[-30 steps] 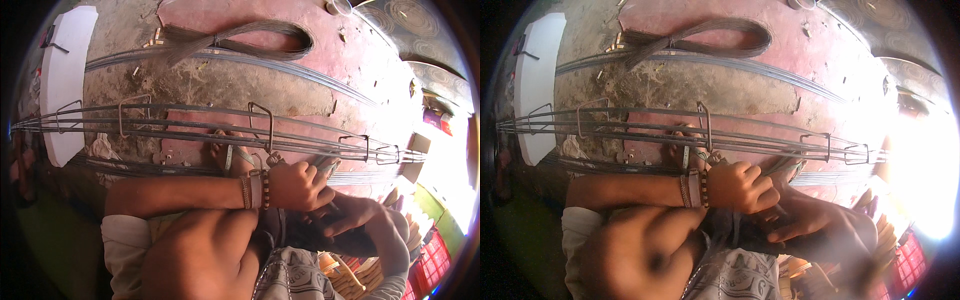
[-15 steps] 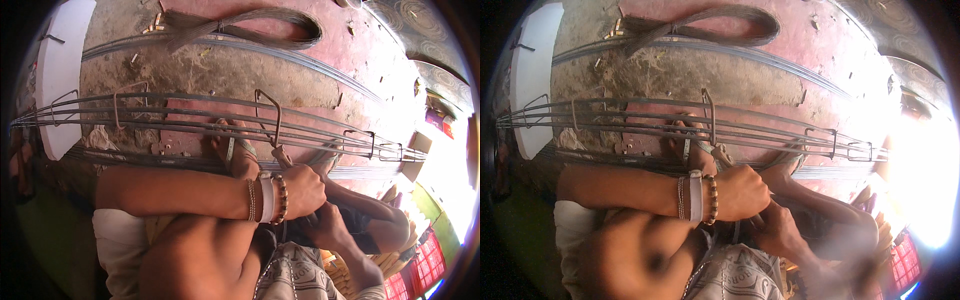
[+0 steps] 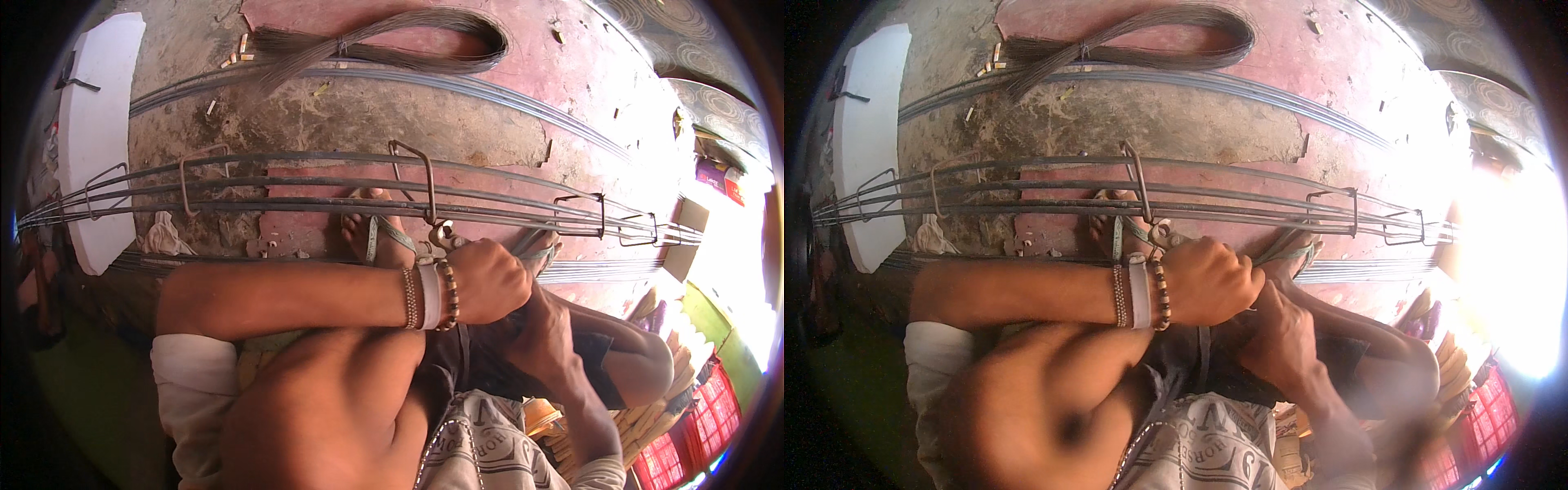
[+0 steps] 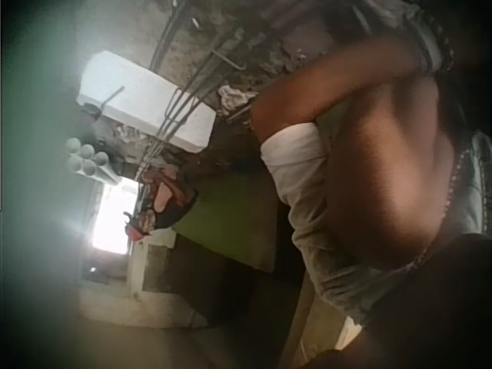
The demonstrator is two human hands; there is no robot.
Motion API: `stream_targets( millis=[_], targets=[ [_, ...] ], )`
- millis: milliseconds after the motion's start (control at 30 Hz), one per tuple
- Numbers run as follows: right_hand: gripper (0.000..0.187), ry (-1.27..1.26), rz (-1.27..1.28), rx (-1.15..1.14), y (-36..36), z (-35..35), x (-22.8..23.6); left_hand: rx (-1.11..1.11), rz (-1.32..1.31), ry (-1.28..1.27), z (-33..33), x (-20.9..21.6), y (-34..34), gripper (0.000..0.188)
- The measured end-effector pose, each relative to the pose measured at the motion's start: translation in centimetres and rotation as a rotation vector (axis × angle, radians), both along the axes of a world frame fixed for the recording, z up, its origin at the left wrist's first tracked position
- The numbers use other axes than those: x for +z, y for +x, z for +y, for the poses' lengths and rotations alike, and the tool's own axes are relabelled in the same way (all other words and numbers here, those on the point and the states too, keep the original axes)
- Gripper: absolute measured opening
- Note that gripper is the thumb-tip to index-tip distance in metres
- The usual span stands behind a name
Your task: The person assembles a rebar frame by hand, using a piece of wire and a pair of pliers to secure a horizontal rebar rod to a vertical cage structure.
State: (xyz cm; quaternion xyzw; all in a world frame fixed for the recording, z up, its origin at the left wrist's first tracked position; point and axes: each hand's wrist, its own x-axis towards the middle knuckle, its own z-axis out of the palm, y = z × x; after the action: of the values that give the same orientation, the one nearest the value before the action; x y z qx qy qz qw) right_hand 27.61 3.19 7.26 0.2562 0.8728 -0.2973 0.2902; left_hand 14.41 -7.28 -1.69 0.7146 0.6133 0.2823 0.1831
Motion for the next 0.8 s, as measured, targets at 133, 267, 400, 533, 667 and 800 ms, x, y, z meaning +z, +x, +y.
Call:
stream_targets(
  millis=[133, 267, 400, 533, 667, 800],
  targets=[
    [0.045, -0.082, 0.009, 0.009, -2.1, 1.8, 2.1, 0.118, -0.103, 0.055, 1.0, 1.5, -0.4, 0.018],
    [0.05, -0.077, -0.051, 0.081, -2.1, 3.1, 1.7, 0.13, -0.063, -0.076, 1.4, 1.9, -0.4, 0.017],
    [0.054, -0.081, -0.125, 0.067, -2.1, 3.9, 1.7, 0.153, -0.102, -0.127, 1.7, 2.0, -0.7, 0.016],
    [0.054, -0.151, -0.114, 0.079, -2.6, 3.4, 0.2, 0.138, -0.109, -0.183, 1.5, 1.1, -0.7, 0.015],
    [0.048, -0.087, -0.154, 0.059, -3.4, 2.5, 3.0, -0.008, -0.192, -0.22, 2.4, 2.8, -2.3, 0.015],
    [0.046, -0.024, -0.082, 0.029, -2.8, 2.0, 3.3, -0.26, -0.304, -0.386, 3.7, 2.8, -3.3, 0.016]
  ],
)
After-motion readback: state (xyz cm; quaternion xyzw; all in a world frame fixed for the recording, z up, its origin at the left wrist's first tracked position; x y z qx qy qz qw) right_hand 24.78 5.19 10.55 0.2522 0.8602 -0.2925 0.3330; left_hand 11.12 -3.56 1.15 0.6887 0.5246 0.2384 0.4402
